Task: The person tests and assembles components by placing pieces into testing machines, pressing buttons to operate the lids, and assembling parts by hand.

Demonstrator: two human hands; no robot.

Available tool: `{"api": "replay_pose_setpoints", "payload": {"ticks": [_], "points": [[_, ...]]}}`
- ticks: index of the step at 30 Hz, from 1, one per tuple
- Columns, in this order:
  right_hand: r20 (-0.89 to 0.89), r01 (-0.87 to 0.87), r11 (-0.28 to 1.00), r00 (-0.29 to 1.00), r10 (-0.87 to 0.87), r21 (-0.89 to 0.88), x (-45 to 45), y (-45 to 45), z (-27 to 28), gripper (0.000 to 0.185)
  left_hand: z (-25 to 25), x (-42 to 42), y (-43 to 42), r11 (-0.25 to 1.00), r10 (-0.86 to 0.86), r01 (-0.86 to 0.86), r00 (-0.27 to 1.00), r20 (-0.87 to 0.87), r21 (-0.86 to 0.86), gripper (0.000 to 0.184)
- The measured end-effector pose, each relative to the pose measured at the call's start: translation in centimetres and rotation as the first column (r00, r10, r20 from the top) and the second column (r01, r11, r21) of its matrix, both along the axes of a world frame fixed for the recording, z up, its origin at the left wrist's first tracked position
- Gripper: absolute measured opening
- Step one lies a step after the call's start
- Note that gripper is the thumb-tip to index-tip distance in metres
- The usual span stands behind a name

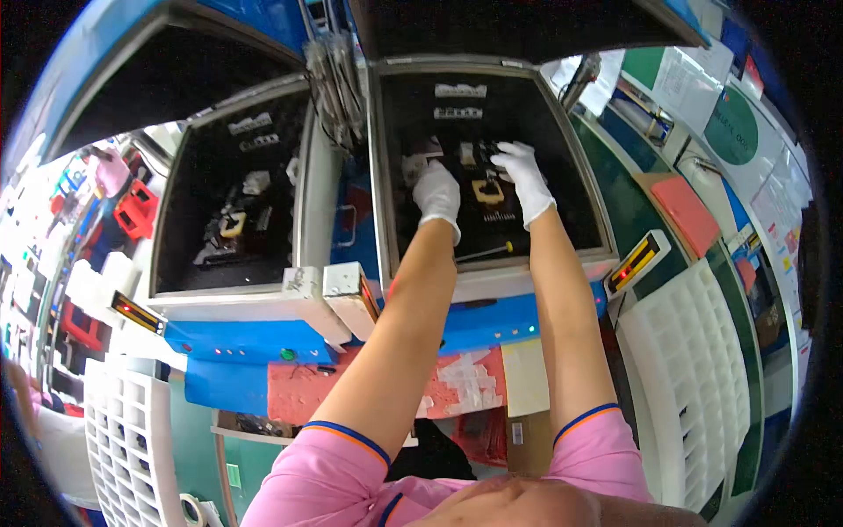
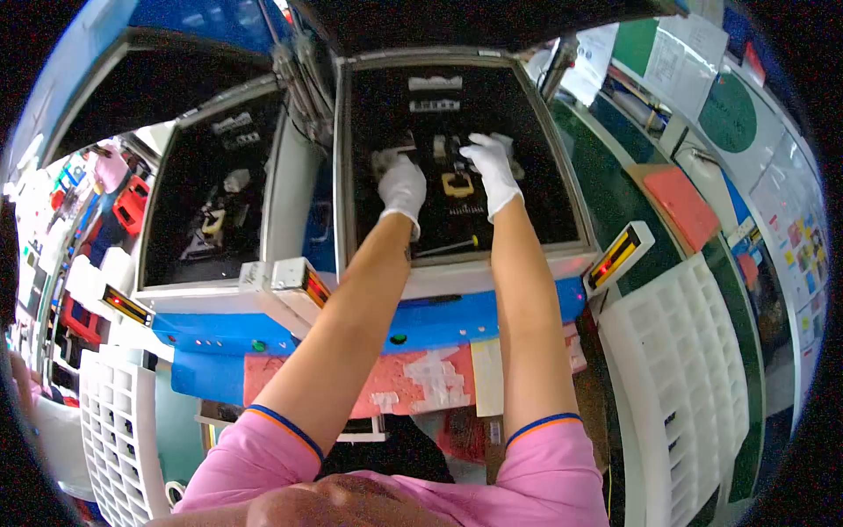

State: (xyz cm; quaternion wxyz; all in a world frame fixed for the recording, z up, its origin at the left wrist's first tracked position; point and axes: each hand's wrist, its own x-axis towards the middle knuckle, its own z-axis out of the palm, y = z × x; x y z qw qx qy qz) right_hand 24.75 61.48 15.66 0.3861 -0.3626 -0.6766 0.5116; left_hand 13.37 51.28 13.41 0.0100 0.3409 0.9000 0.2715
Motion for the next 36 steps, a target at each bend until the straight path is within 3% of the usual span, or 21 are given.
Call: {"api": "replay_pose_setpoints", "payload": {"ticks": [1,3,4,6,7,9,11,12,13,15,16,17,19,21,22,27,29,34,35,36], "points": [[-0.022,-0.008,1.000,1.000,0.009,0.017,-0.3,0.6,-0.1,0.042,-0.3,-0.1,0.0,1.000,0.013,-0.013,1.000,0.008,0.002,0.024],[-0.095,0.128,0.991,0.987,-0.132,-0.048,-0.7,1.8,-0.6,0.039,0.6,0.1,-0.6,0.999,0.031,-0.031,1.000,0.001,0.016,0.023],[-0.111,0.122,0.992,0.986,-0.125,-0.038,-0.7,2.1,-0.7,0.039,1.2,0.4,-1.1,0.988,0.050,-0.060,0.996,0.073,0.140,0.022],[-0.082,0.258,0.957,0.965,-0.249,0.134,-0.5,2.2,-1.0,0.037,2.0,1.1,-2.0,0.920,0.052,-0.132,0.974,0.219,0.369,0.023],[-0.075,0.321,0.922,0.947,-0.312,0.215,-0.5,1.6,-1.0,0.036,2.4,1.8,-2.3,0.918,0.057,-0.132,0.977,0.206,0.374,0.023],[-0.135,0.348,0.885,0.937,-0.322,0.309,-0.1,-0.5,0.2,0.035,3.1,3.7,-3.3,0.650,-0.188,-0.172,0.908,0.375,0.741,0.025],[-0.233,0.413,0.777,0.911,-0.342,0.475,1.2,-3.3,1.1,0.033,4.0,7.6,-8.2,0.407,-0.507,-0.017,0.827,0.241,0.913,0.022],[-0.349,0.413,0.805,0.896,-0.274,0.427,2.1,-4.6,1.1,0.032,3.7,9.4,-10.9,0.385,-0.521,0.095,0.844,0.131,0.918,0.019],[-0.467,0.403,0.832,0.861,-0.204,0.380,3.1,-6.1,1.1,0.031,2.9,10.7,-13.6,0.360,-0.528,0.211,0.849,0.013,0.909,0.016],[-0.500,0.572,0.621,0.808,-0.313,0.536,6.9,-10.7,0.8,0.030,-0.9,12.4,-18.1,0.490,-0.479,0.444,0.856,-0.194,0.750,0.012],[-0.430,0.571,0.593,0.820,-0.378,0.568,9.3,-12.6,-0.4,0.032,-3.3,12.6,-20.1,0.574,-0.439,0.555,0.829,-0.346,0.602,0.012],[-0.357,0.567,0.567,0.821,-0.445,0.598,11.6,-14.3,-2.1,0.035,-4.7,12.9,-22.3,0.650,-0.461,0.551,0.833,-0.305,0.523,0.016],[-0.092,0.564,0.418,0.665,-0.741,0.712,14.9,-17.4,-6.0,0.045,-6.9,13.7,-25.2,0.721,-0.476,0.541,0.841,-0.258,0.433,0.025],[0.081,0.563,0.537,0.639,-0.765,0.628,17.1,-18.1,-11.0,0.057,-9.1,14.0,-26.9,0.868,-0.429,0.471,0.870,-0.244,0.154,0.040],[0.083,0.564,0.538,0.638,-0.765,0.627,17.1,-18.9,-11.8,0.057,-9.8,13.9,-27.3,0.908,-0.405,0.420,0.881,-0.243,0.008,0.049],[0.081,0.570,0.689,0.742,-0.666,0.448,17.5,-21.2,-13.5,0.066,-12.1,14.1,-27.2,0.923,-0.375,0.384,0.868,-0.326,-0.038,0.063],[0.122,0.563,0.753,0.768,-0.629,0.340,17.8,-21.1,-13.5,0.068,-12.9,14.1,-27.5,0.924,-0.378,0.378,0.874,-0.305,-0.062,0.063],[0.196,0.493,0.779,0.782,-0.592,0.387,17.7,-20.5,-13.3,0.070,-13.3,14.7,-27.4,0.942,-0.335,0.332,0.921,-0.201,-0.051,0.059],[0.196,0.523,0.786,0.777,-0.598,0.329,17.7,-20.7,-12.8,0.068,-13.0,14.9,-27.3,0.964,-0.264,0.262,0.949,-0.170,-0.032,0.059],[0.202,0.547,0.792,0.772,-0.603,0.271,17.7,-20.9,-12.0,0.065,-12.6,15.1,-27.1,0.948,-0.316,0.317,0.941,-0.121,-0.011,0.059]]}}
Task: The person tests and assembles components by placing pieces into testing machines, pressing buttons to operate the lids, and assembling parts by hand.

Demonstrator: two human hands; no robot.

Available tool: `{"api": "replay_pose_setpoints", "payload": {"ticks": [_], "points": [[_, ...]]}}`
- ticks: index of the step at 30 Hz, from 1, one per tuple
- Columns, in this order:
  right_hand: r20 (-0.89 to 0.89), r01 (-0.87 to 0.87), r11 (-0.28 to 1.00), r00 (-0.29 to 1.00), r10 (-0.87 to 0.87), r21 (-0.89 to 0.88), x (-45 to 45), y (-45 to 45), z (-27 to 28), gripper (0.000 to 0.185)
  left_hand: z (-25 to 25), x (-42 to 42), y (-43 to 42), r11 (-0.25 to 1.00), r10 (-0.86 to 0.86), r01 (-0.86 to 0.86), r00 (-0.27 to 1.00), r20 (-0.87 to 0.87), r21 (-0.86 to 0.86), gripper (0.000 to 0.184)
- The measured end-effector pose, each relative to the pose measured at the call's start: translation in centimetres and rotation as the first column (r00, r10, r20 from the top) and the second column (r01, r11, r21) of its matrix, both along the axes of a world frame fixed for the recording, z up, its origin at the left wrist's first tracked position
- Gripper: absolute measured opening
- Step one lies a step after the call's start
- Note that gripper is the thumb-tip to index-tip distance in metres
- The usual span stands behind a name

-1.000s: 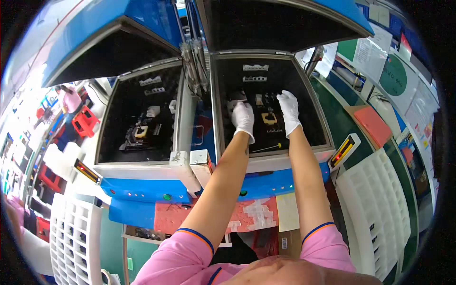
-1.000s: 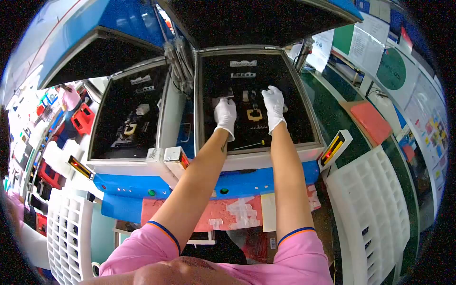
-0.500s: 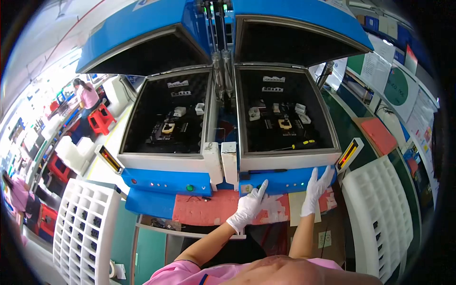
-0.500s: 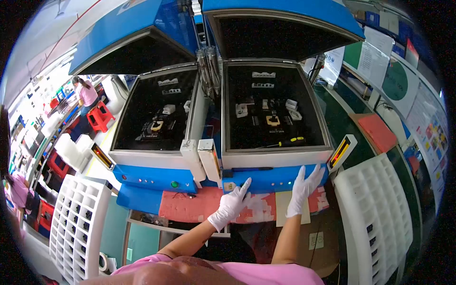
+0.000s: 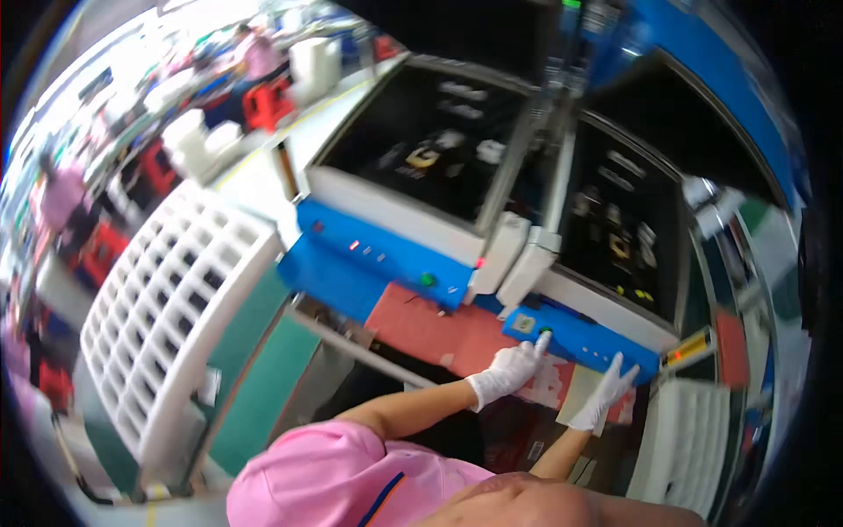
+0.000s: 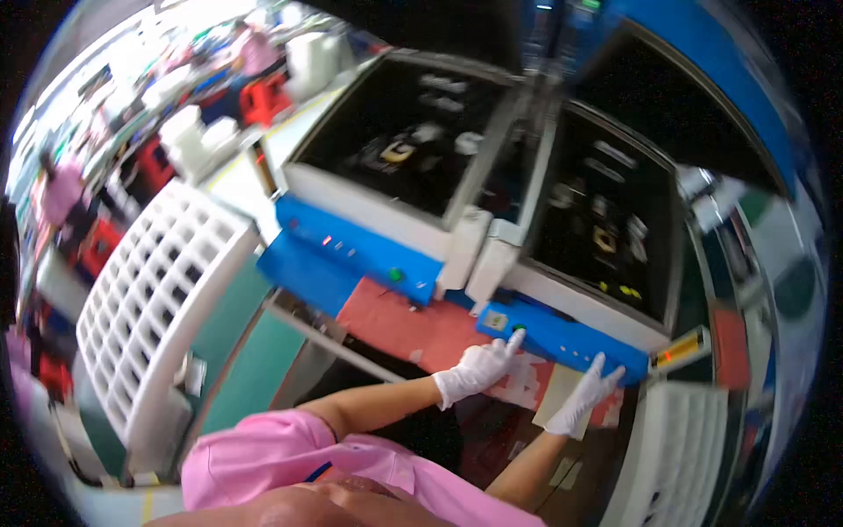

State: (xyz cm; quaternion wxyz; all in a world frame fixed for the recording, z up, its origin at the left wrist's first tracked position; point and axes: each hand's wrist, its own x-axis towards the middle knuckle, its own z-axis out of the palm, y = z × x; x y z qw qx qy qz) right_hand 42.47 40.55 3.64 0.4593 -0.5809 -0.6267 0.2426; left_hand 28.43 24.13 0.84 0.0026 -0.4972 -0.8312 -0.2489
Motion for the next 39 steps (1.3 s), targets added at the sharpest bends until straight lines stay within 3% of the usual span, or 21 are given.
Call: {"api": "replay_pose_setpoints", "payload": {"ticks": [1,2,5,6,7,8,9,11,12,13,15,16,18,23,25,27,29,31,35,39], "points": [[-0.049,-0.040,0.998,0.998,0.037,-0.052,0.1,-1.0,1.4,0.064,0.4,-0.1,-0.3,0.998,-0.057,0.057,0.997,0.052,0.010,0.059],[-0.100,-0.076,0.991,0.993,0.065,-0.109,0.1,-1.9,2.1,0.063,0.7,-0.6,-0.9,1.000,0.015,-0.016,0.996,0.087,0.015,0.059],[-0.197,-0.238,0.971,0.953,0.232,-0.010,0.5,-1.0,0.3,0.053,2.1,-2.9,-3.1,0.914,-0.311,0.225,0.923,0.226,0.337,0.048],[-0.204,-0.249,0.966,0.945,0.258,0.067,-0.3,-2.0,0.6,0.050,3.0,-3.6,-4.2,0.921,-0.275,0.185,0.932,0.236,0.343,0.048],[-0.212,-0.253,0.957,0.937,0.279,0.141,-0.8,-3.6,1.2,0.047,4.5,-4.0,-6.0,0.909,-0.347,0.098,0.716,0.606,0.406,0.041],[-0.223,-0.250,0.945,0.929,0.296,0.211,-1.2,-5.2,1.5,0.044,5.8,-4.3,-8.1,0.900,-0.406,-0.006,0.357,0.841,0.436,0.033],[-0.215,-0.277,0.939,0.923,0.319,0.203,-2.1,-7.2,2.2,0.044,6.2,-4.7,-10.0,0.896,-0.438,-0.114,-0.071,0.896,0.429,0.026],[-0.238,-0.543,0.825,0.790,0.566,0.159,-5.5,-11.9,4.0,0.039,5.5,-6.0,-13.8,0.849,-0.518,-0.292,-0.293,0.804,0.441,0.013],[-0.258,-0.654,0.743,0.701,0.665,0.139,-7.0,-13.7,4.5,0.036,5.6,-6.4,-16.0,0.855,-0.477,-0.413,-0.388,0.789,0.313,0.012],[-0.263,-0.663,0.737,0.694,0.670,0.131,-8.3,-14.8,3.9,0.036,5.9,-6.8,-18.3,0.843,-0.445,-0.510,-0.482,0.755,0.171,0.010],[-0.252,-0.867,0.483,0.443,0.860,0.124,-10.9,-16.7,2.0,0.035,7.6,-7.6,-23.4,0.790,-0.393,-0.612,-0.455,0.799,0.040,0.015],[-0.257,-0.869,0.481,0.441,0.860,0.117,-11.9,-18.0,1.8,0.035,8.0,-8.2,-25.7,0.771,-0.386,-0.635,-0.408,0.827,0.047,0.018],[-0.332,-0.953,0.301,0.273,0.903,0.035,-13.7,-20.2,1.5,0.035,9.9,-9.6,-30.0,0.734,-0.387,-0.670,-0.277,0.879,0.112,0.022],[-0.327,-0.977,0.213,0.203,0.923,-0.006,-16.7,-21.3,-1.8,0.032,17.7,-15.7,-39.6,0.613,-0.268,-0.711,0.224,0.937,0.345,0.017],[-0.324,-0.981,0.191,0.191,0.926,-0.033,-17.1,-21.3,-2.4,0.035,20.1,-19.5,-42.4,0.507,0.057,-0.825,0.322,0.945,0.250,0.010],[-0.322,-0.982,0.182,0.189,0.928,-0.051,-17.2,-21.1,-2.8,0.036,19.2,-26.0,-47.7,0.492,0.089,-0.772,0.503,0.859,0.401,0.005],[-0.372,-0.978,0.196,0.206,0.905,-0.065,-17.2,-20.9,-3.2,0.036,18.1,-32.0,-52.2,0.276,0.257,-0.857,0.502,0.826,0.435,0.009],[-0.400,-0.975,0.210,0.223,0.889,-0.077,-17.2,-20.9,-3.5,0.036,17.2,-35.6,-56.0,0.176,0.362,-0.884,0.467,0.806,0.434,0.013],[-0.402,-0.968,0.250,0.239,0.884,-0.026,-17.4,-21.3,-3.6,0.034,14.9,-41.4,-60.7,0.082,0.379,-0.888,0.447,0.810,0.452,0.013],[-0.365,-0.958,0.284,0.278,0.888,-0.039,-17.5,-21.2,-3.7,0.034,14.0,-44.5,-61.4,0.042,0.588,-0.933,0.313,0.746,0.358,0.015]]}}
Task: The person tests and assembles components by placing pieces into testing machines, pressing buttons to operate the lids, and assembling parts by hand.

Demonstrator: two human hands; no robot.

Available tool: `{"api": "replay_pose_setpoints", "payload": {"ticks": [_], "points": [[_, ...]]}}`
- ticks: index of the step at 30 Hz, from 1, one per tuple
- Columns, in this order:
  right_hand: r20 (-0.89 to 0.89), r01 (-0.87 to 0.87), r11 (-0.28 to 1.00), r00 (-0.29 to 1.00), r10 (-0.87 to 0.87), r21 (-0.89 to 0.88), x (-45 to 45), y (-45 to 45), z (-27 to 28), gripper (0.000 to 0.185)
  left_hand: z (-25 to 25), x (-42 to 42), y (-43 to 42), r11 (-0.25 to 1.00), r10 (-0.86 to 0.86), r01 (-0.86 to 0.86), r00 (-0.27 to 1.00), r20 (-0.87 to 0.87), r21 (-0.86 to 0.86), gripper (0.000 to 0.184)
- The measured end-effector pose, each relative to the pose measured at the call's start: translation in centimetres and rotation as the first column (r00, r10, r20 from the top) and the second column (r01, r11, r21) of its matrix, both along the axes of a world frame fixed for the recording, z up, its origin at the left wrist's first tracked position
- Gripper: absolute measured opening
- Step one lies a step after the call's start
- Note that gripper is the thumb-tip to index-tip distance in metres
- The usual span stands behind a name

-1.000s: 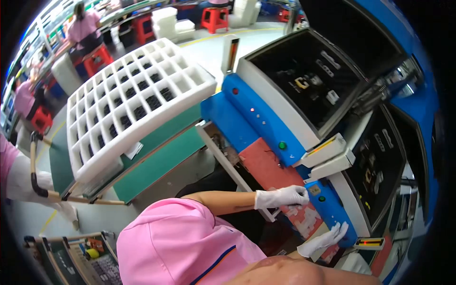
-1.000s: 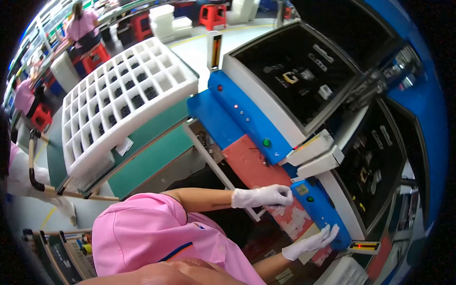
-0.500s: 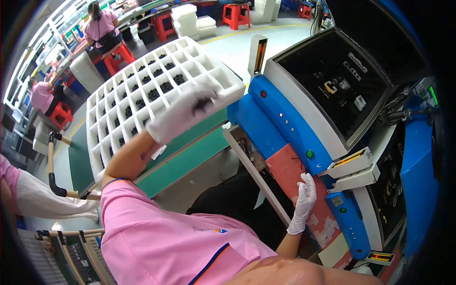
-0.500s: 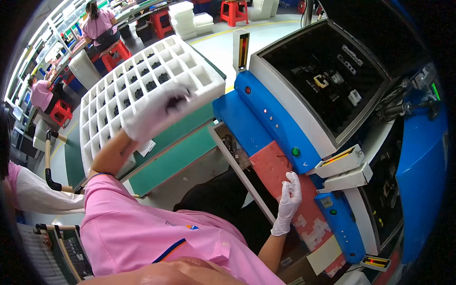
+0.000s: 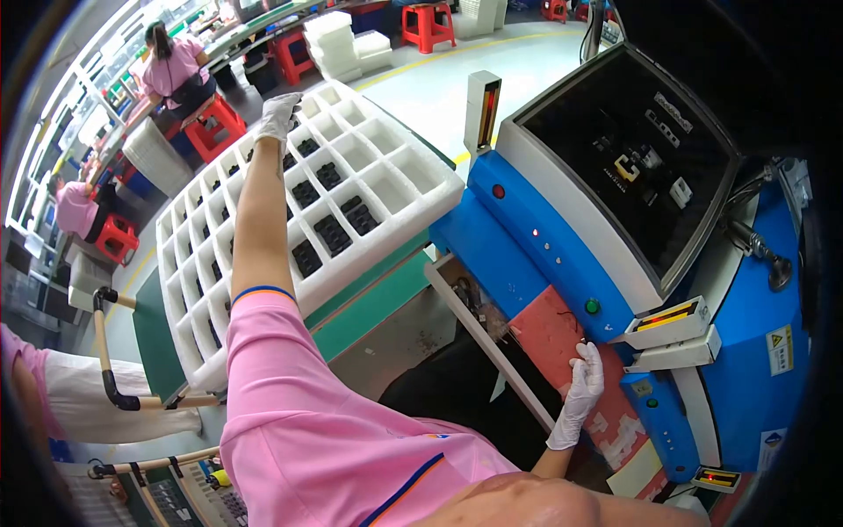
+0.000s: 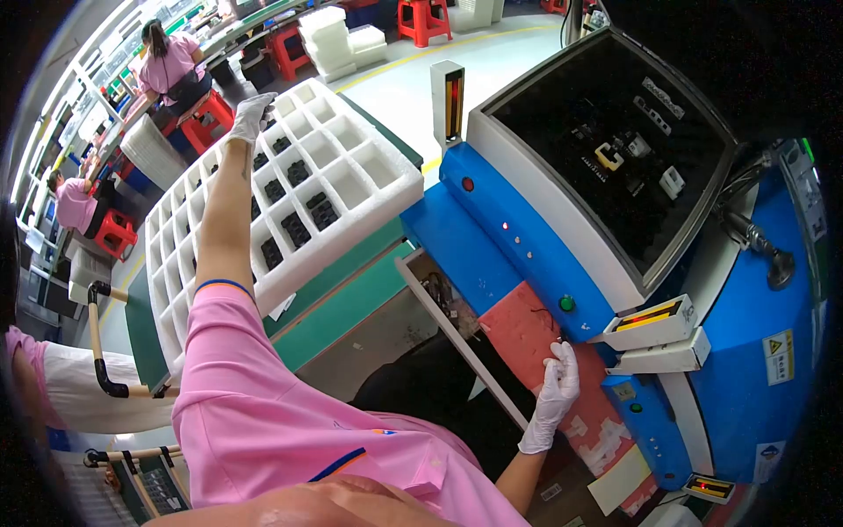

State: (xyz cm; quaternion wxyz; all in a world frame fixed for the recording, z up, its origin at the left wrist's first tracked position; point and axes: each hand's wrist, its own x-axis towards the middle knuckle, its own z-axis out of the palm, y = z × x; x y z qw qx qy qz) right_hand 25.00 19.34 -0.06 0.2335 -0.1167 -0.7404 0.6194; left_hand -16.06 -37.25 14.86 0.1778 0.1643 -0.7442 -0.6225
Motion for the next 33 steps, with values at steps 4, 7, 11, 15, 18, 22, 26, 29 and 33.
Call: {"api": "replay_pose_setpoints", "payload": {"ticks": [4,7,11,15,18,22,26,29,33], "points": [[0.039,0.021,1.000,0.999,-0.021,0.008,0.0,0.2,-0.2,0.035,-1.3,-3.6,-1.0,0.996,0.085,-0.087,0.993,0.084,0.027,0.016],[0.052,0.049,0.999,0.997,-0.049,-0.007,-0.1,0.0,-0.2,0.034,-1.7,-4.6,-1.5,0.997,0.055,-0.047,0.992,0.118,-0.067,0.012],[0.054,0.067,0.998,0.996,-0.068,0.018,-0.1,0.3,-0.6,0.033,-2.6,-4.8,-2.0,0.808,-0.016,-0.011,0.999,-0.041,-0.589,0.012],[0.076,0.089,0.996,0.993,-0.091,0.028,-0.2,0.1,-0.5,0.032,-1.2,-4.2,-1.3,0.640,0.066,0.110,0.978,0.197,-0.760,0.015],[0.101,0.095,0.994,0.990,-0.100,0.054,-0.2,0.0,-0.2,0.032,-0.7,-3.8,-0.2,0.496,0.077,0.072,0.989,0.126,-0.865,0.016],[0.105,0.105,0.991,0.988,-0.113,0.084,-0.4,0.0,-0.5,0.032,-1.7,-4.2,0.0,0.342,0.133,0.016,0.989,0.065,-0.940,0.018],[0.118,0.117,0.985,0.984,-0.132,0.127,-0.6,-0.3,-0.3,0.032,-2.7,-5.0,-0.1,0.223,0.184,-0.020,0.983,0.022,-0.975,0.021],[0.131,0.125,0.982,0.981,-0.144,0.144,-0.6,-0.4,-0.1,0.032,-2.9,-4.3,-0.1,0.255,0.161,-0.125,0.983,-0.086,-0.959,0.022],[0.139,0.133,0.981,0.978,-0.152,0.141,-0.6,-0.5,0.0,0.031,-2.7,-4.4,-1.3,0.692,0.123,-0.245,0.967,-0.223,-0.679,0.023]]}}
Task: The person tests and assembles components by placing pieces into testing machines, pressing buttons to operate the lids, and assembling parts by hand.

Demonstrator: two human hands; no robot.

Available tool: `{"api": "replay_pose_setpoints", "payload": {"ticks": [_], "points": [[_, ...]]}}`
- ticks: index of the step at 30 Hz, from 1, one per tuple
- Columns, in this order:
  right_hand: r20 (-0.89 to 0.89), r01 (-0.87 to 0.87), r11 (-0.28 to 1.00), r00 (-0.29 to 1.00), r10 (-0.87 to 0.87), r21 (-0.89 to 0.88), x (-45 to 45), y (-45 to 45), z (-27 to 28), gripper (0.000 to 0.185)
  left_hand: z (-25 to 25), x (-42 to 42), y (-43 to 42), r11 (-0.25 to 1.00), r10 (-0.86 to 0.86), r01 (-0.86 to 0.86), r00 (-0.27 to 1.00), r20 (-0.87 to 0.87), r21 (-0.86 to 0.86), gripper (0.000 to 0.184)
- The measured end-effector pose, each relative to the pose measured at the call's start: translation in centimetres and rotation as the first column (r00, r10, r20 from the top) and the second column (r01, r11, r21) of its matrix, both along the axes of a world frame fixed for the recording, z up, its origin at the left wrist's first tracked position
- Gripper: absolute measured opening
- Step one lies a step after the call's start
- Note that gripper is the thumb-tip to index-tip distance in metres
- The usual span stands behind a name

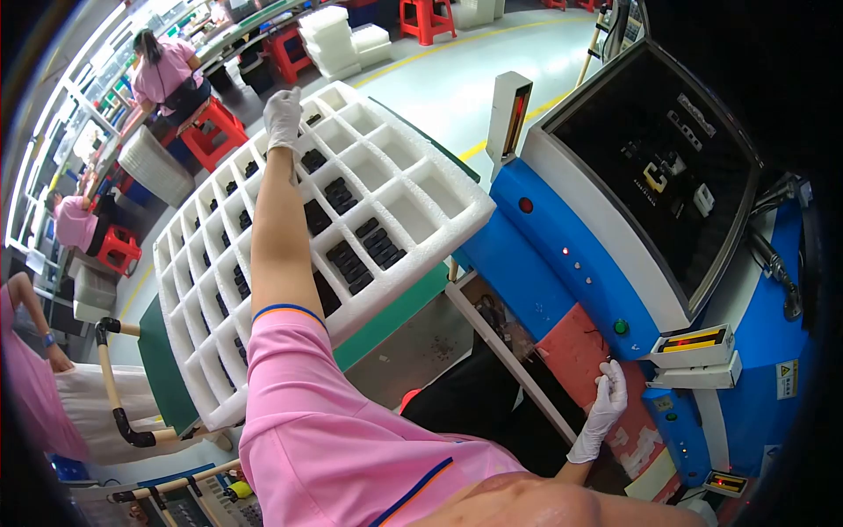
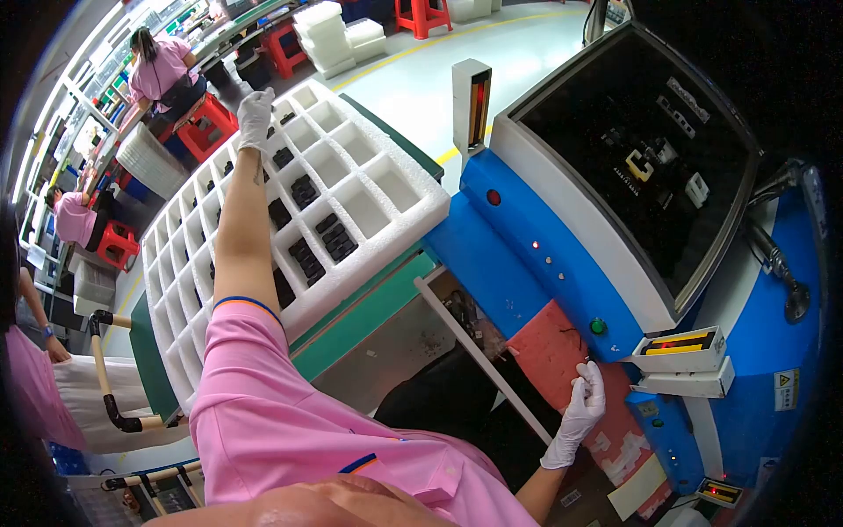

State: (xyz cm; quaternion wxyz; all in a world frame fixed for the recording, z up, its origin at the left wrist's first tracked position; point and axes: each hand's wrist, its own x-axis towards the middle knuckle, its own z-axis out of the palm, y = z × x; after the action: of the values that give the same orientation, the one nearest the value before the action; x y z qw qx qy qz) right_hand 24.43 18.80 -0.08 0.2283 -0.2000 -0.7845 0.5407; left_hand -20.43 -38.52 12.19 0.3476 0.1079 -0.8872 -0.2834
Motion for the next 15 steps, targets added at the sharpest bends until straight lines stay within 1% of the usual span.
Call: {"api": "replay_pose_setpoints", "payload": {"ticks": [1,2,3,4,5,6,7,10,11,14,15], "points": [[0.003,0.000,1.000,1.000,0.000,0.007,0.0,0.0,0.0,0.031,0.2,-0.6,-0.9,0.934,-0.081,0.075,0.997,0.001,0.348,0.024],[0.006,0.000,1.000,1.000,0.000,0.016,0.0,0.1,0.1,0.031,0.3,-1.0,-1.8,0.745,-0.156,0.136,0.987,-0.028,0.653,0.024],[0.005,0.000,1.000,1.000,0.000,0.016,0.1,0.2,0.1,0.031,0.3,-1.2,-2.7,0.745,-0.156,0.137,0.987,-0.028,0.653,0.024],[-0.002,-0.002,1.000,1.000,0.002,0.021,0.1,0.2,0.0,0.031,0.1,-1.5,-3.9,0.500,-0.353,0.228,0.935,-0.044,0.835,0.024],[-0.009,-0.004,1.000,1.000,0.004,0.025,0.1,0.2,0.0,0.031,0.2,-1.6,-4.7,0.204,-0.522,0.253,0.845,-0.113,0.946,0.024],[-0.014,-0.006,1.000,1.000,0.007,0.029,0.1,0.2,-0.1,0.031,0.0,-1.7,-5.4,-0.108,-0.644,0.206,0.731,-0.227,0.972,0.023],[-0.013,-0.007,1.000,1.000,0.008,0.028,0.1,0.2,-0.2,0.031,0.2,-1.4,-5.0,-0.107,-0.643,0.205,0.732,-0.225,0.973,0.023],[-0.027,-0.005,1.000,1.000,0.005,0.029,0.1,0.4,-0.5,0.031,1.6,0.3,-2.2,-0.098,-0.494,0.218,0.836,-0.238,0.971,0.021],[-0.028,-0.005,1.000,1.000,0.006,0.029,0.1,0.4,-0.5,0.031,1.5,0.2,-2.2,-0.097,-0.494,0.219,0.836,-0.238,0.971,0.021],[-0.020,-0.002,1.000,1.000,0.003,0.022,0.1,0.4,-0.5,0.030,0.5,-1.0,-2.5,0.127,-0.428,0.225,0.891,-0.151,0.966,0.013],[-0.018,-0.001,1.000,1.000,0.002,0.021,0.1,0.4,-0.4,0.030,0.3,-1.3,-2.7,0.127,-0.429,0.223,0.891,-0.149,0.966,0.013]]}}
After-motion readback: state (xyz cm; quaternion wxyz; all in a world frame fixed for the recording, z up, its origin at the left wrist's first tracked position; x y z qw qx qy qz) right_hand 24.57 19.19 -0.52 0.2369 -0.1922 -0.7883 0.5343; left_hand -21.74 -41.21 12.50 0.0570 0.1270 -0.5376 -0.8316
